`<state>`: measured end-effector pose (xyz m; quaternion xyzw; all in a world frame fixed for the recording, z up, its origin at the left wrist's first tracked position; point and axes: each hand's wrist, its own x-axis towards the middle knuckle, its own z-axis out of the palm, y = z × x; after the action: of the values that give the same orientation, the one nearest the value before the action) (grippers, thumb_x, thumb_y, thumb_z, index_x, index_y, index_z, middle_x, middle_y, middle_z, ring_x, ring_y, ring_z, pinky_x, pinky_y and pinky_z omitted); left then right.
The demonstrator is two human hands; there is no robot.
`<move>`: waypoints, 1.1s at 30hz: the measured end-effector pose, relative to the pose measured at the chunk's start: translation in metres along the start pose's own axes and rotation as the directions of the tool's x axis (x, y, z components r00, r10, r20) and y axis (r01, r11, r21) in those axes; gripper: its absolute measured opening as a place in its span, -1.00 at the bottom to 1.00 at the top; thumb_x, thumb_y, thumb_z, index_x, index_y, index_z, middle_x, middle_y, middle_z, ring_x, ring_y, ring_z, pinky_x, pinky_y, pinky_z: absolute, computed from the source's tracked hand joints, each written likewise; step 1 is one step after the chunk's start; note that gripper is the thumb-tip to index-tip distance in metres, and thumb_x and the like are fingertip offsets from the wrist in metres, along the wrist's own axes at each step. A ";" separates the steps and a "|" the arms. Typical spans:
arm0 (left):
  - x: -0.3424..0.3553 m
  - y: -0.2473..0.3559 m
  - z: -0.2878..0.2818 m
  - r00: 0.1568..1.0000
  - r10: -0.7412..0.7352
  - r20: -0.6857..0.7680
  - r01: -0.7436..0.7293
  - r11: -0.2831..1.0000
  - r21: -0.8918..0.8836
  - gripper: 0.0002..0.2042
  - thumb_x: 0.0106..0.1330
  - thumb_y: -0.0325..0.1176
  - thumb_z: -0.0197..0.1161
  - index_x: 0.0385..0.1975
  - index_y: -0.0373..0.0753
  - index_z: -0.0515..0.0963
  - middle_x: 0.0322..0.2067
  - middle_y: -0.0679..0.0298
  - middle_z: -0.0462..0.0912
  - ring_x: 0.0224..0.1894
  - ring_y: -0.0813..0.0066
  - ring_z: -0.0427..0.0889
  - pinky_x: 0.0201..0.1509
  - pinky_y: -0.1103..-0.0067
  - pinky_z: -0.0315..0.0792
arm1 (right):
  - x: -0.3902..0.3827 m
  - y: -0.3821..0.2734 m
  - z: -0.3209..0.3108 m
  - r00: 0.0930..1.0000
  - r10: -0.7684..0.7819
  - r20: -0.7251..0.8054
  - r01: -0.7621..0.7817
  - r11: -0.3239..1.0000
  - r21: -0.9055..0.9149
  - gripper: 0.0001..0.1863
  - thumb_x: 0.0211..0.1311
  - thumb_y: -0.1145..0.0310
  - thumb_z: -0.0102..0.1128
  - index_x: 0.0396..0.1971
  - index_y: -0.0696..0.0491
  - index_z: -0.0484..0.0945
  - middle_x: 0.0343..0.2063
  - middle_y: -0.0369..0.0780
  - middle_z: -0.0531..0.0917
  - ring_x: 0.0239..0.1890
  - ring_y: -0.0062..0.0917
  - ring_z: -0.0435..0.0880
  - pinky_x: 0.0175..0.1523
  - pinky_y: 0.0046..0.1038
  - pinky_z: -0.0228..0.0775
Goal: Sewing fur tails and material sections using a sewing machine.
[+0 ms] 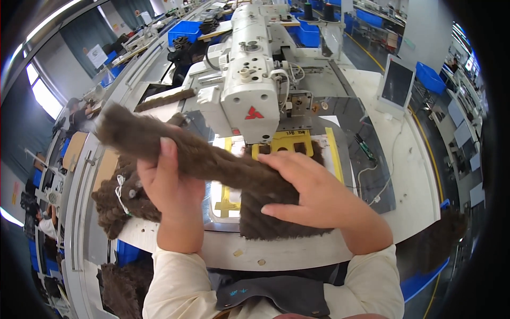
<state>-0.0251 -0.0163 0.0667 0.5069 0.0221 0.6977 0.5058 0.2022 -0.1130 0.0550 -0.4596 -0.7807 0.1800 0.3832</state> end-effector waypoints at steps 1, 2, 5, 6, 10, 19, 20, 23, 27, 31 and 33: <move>-0.003 -0.010 0.001 1.000 -0.008 0.006 0.008 1.000 -0.011 -0.68 0.53 -0.40 0.21 0.19 -0.37 0.43 -0.02 0.11 0.61 0.00 0.37 0.63 0.11 0.41 0.57 | 0.000 0.002 0.002 1.000 0.012 0.018 -0.012 0.999 0.033 -0.29 0.26 0.15 0.42 0.34 0.12 0.41 0.05 0.00 0.61 0.10 -0.06 0.60 0.25 -0.20 0.43; -0.005 -0.021 0.002 0.998 -0.063 0.012 0.064 0.996 -0.059 -0.67 0.49 -0.40 0.26 0.16 -0.37 0.44 -0.03 0.10 0.61 -0.03 0.31 0.64 0.06 0.41 0.58 | 0.000 0.003 0.001 0.996 0.079 0.040 -0.081 0.995 0.059 -0.38 0.23 0.24 0.40 0.26 0.13 0.47 -0.04 0.01 0.66 0.03 -0.06 0.64 0.15 -0.19 0.49; -0.010 -0.045 -0.015 0.988 -0.148 0.043 0.150 0.988 -0.045 -0.60 0.41 -0.32 0.38 0.12 -0.36 0.44 -0.04 0.08 0.59 -0.04 0.24 0.66 -0.05 0.45 0.58 | -0.009 0.018 -0.008 0.984 0.164 0.067 -0.151 0.975 -0.163 -0.48 0.15 0.35 0.37 0.14 0.13 0.54 -0.16 -0.02 0.68 -0.06 -0.07 0.67 0.04 -0.16 0.53; -0.010 -0.047 -0.023 0.960 -0.267 0.084 0.270 0.962 -0.035 -0.56 0.38 -0.28 0.42 0.12 -0.36 0.44 -0.03 0.07 0.59 -0.03 0.24 0.66 -0.10 0.46 0.59 | -0.012 0.022 -0.010 0.985 0.171 -0.013 -0.169 0.955 -0.243 -0.61 0.07 0.43 0.35 -0.06 0.14 0.58 -0.24 -0.05 0.67 -0.12 -0.06 0.67 -0.02 -0.12 0.53; -0.007 -0.055 -0.044 0.896 -0.425 0.132 0.427 0.904 0.015 -0.42 0.23 -0.17 0.58 0.09 -0.37 0.47 -0.04 0.04 0.64 -0.09 0.24 0.70 -0.23 0.47 0.59 | -0.017 0.036 -0.030 0.960 0.279 0.011 -0.240 0.844 -0.480 -0.74 0.04 0.49 0.35 -0.25 0.15 0.54 -0.31 -0.06 0.64 -0.16 -0.07 0.66 -0.07 -0.12 0.52; -0.038 -0.068 -0.018 0.845 -0.480 0.238 0.344 0.826 0.447 -0.59 0.00 -0.29 0.75 -0.26 -0.32 0.67 -0.32 0.23 0.76 -0.24 0.51 0.72 -0.09 0.56 0.60 | -0.010 0.029 -0.013 0.981 0.142 0.133 -0.113 0.972 -0.205 -0.71 0.06 0.36 0.44 -0.27 0.17 0.57 -0.34 -0.10 0.60 -0.15 -0.14 0.62 -0.03 -0.19 0.47; -0.040 -0.065 -0.016 0.810 -0.527 0.256 0.347 0.783 0.516 -0.58 -0.01 -0.30 0.75 -0.25 -0.33 0.68 -0.29 0.23 0.76 -0.25 0.53 0.72 -0.09 0.56 0.60 | -0.010 0.030 -0.011 0.979 0.150 0.139 -0.121 0.972 -0.201 -0.71 0.06 0.36 0.44 -0.27 0.17 0.57 -0.34 -0.10 0.60 -0.15 -0.14 0.62 -0.03 -0.19 0.47; -0.038 -0.063 -0.013 0.790 -0.545 0.280 0.300 0.743 0.599 -0.57 -0.07 -0.31 0.77 -0.25 -0.32 0.69 -0.26 0.23 0.78 -0.24 0.51 0.73 -0.10 0.56 0.60 | -0.009 0.034 -0.011 0.989 0.083 0.119 -0.056 0.976 -0.212 -0.75 0.07 0.37 0.42 -0.30 0.17 0.60 -0.35 -0.13 0.59 -0.16 -0.17 0.60 -0.02 -0.20 0.45; -0.031 -0.061 -0.013 0.813 -0.397 0.426 0.143 0.845 0.516 -0.57 -0.13 -0.37 0.77 -0.27 -0.30 0.71 -0.25 0.20 0.79 -0.21 0.41 0.74 -0.11 0.53 0.60 | -0.011 0.039 -0.011 0.981 0.095 0.167 -0.068 0.985 -0.157 -0.83 0.03 0.45 0.37 -0.39 0.17 0.59 -0.38 -0.12 0.59 -0.18 -0.14 0.58 -0.05 -0.19 0.44; -0.033 -0.062 -0.015 0.778 -0.350 0.522 0.106 0.892 0.440 -0.61 -0.13 -0.42 0.75 -0.28 -0.30 0.72 -0.24 0.18 0.79 -0.23 0.38 0.74 -0.13 0.52 0.59 | -0.011 0.041 -0.009 0.968 0.100 0.230 -0.076 0.991 -0.109 -0.86 0.00 0.49 0.30 -0.42 0.17 0.56 -0.39 -0.10 0.59 -0.21 -0.07 0.58 -0.09 -0.15 0.44; -0.036 -0.061 -0.017 0.787 -0.340 0.515 0.090 0.889 0.449 -0.63 -0.11 -0.43 0.74 -0.29 -0.30 0.72 -0.25 0.16 0.79 -0.24 0.38 0.73 -0.15 0.52 0.59 | -0.010 0.041 -0.008 0.962 0.105 0.252 -0.077 0.990 -0.119 -0.87 0.06 0.46 0.30 -0.43 0.18 0.56 -0.39 -0.09 0.59 -0.22 -0.07 0.61 -0.09 -0.14 0.45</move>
<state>0.0033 -0.0047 0.0007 0.7817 0.0681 0.4255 0.4508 0.2354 -0.1008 0.0301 -0.4876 -0.8106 0.2131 0.2445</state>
